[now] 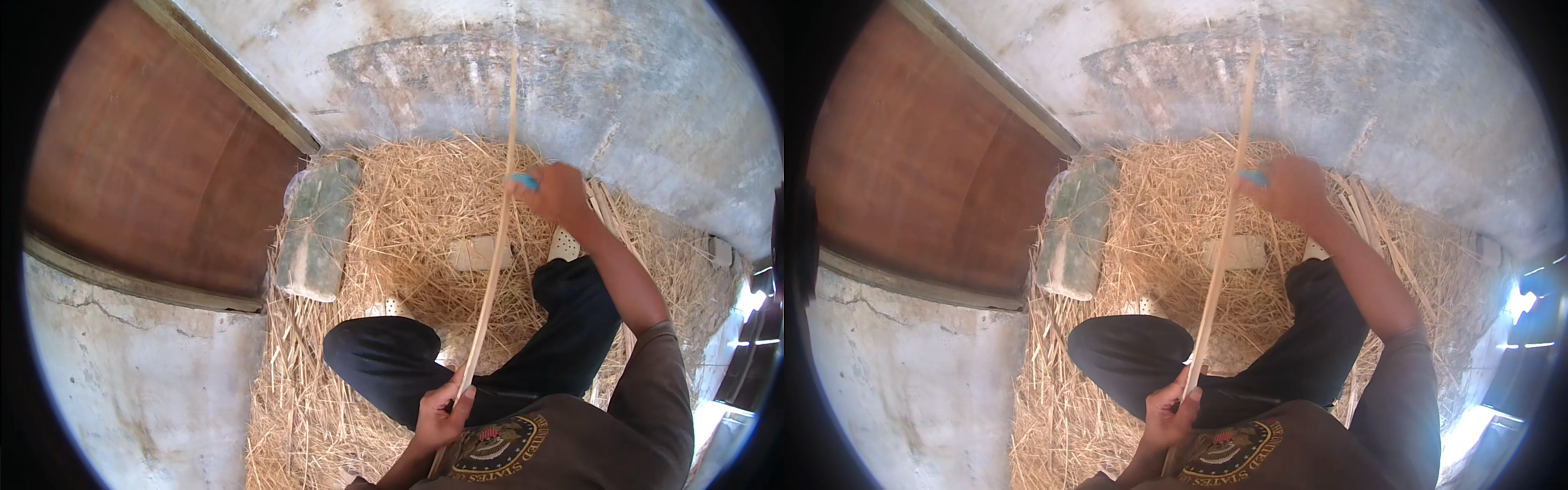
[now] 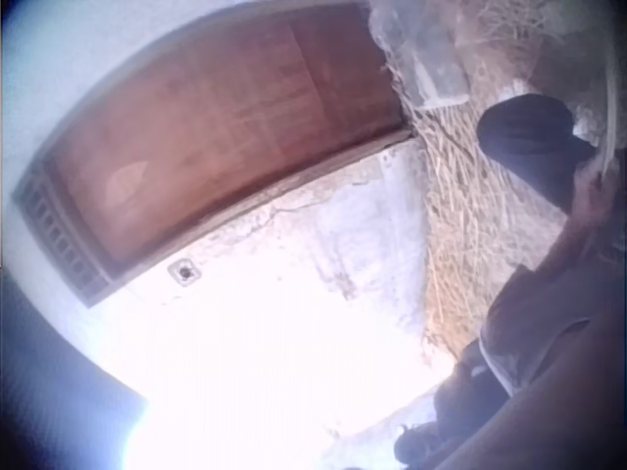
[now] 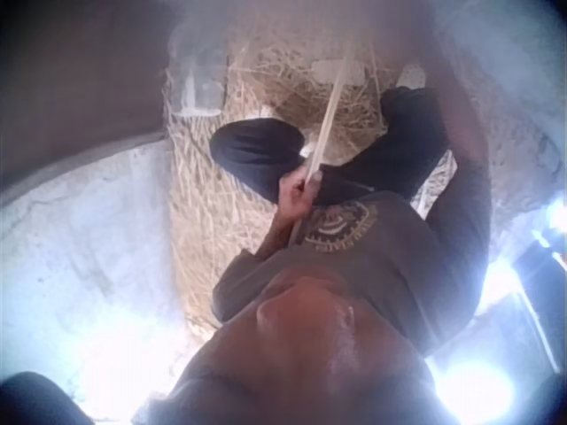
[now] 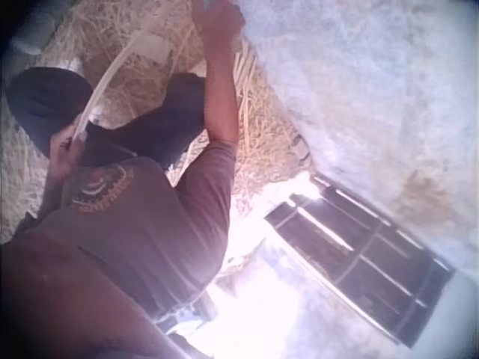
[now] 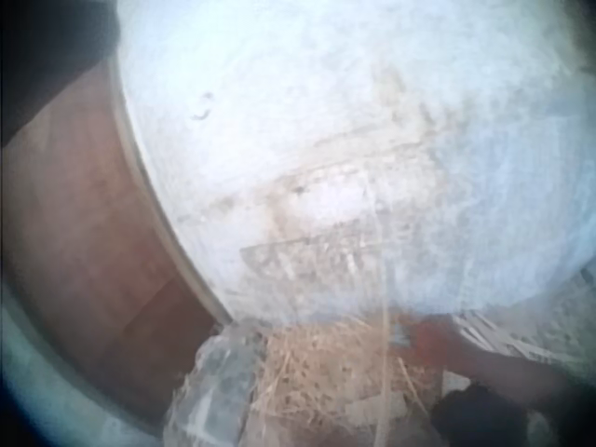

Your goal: The person sits on a straw-covered floor and uses a blue utility knife to shave a long, thin bamboo stick. They hold the stick with their left hand and repeatedly scrape the surface with the knife in their right hand, removing thin strips of material.

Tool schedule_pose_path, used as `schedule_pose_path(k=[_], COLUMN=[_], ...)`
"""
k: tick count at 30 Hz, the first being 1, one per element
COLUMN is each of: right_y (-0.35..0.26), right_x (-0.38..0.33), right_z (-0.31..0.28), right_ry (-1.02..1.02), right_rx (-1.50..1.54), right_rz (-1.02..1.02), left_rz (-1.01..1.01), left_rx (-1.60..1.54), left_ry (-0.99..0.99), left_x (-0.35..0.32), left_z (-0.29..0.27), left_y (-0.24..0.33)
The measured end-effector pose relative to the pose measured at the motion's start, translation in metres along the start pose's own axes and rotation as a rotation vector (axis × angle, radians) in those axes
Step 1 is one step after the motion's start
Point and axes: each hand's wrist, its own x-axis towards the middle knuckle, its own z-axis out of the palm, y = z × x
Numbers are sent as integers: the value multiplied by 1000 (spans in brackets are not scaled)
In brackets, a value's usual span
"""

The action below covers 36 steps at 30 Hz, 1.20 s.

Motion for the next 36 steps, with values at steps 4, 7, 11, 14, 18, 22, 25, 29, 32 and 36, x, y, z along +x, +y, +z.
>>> schedule_pose_path(k=[4,7,11,14,18,22,25,29,32,36], right_y=[-55,-72,-72,-75,-60,-69,-76,-47,-41,-13], right_x=[-47,-62,-57,-49,-28,-38,-40,-13,-12,10], right_z=[6,6,8,13,18,11,8,14,12,17], right_ry=[-162,-221,-198,-95,-125,-178,-177,-103,-103,20], right_rx=[147,178,157,122,120,86,115,68,61,-18], right_rz=[-252,-350,-409,-422,-221,-259,-338,-230,-284,-9], left_rz=[-33,-22,5,41,23,47,83,87,60,45], left_rx=[-135,-113,26,61,46,24,80,142,159,158], left_ry=[54,81,107,140,139,114,138,112,115,15], left_x=[16,24,23,27,23,21,25,18,15,4], left_z=[-7,-10,-7,-8,-7,-9,-7,-8,-5,-6], left_y=[8,17,18,20,25,18,17,19,21,22])
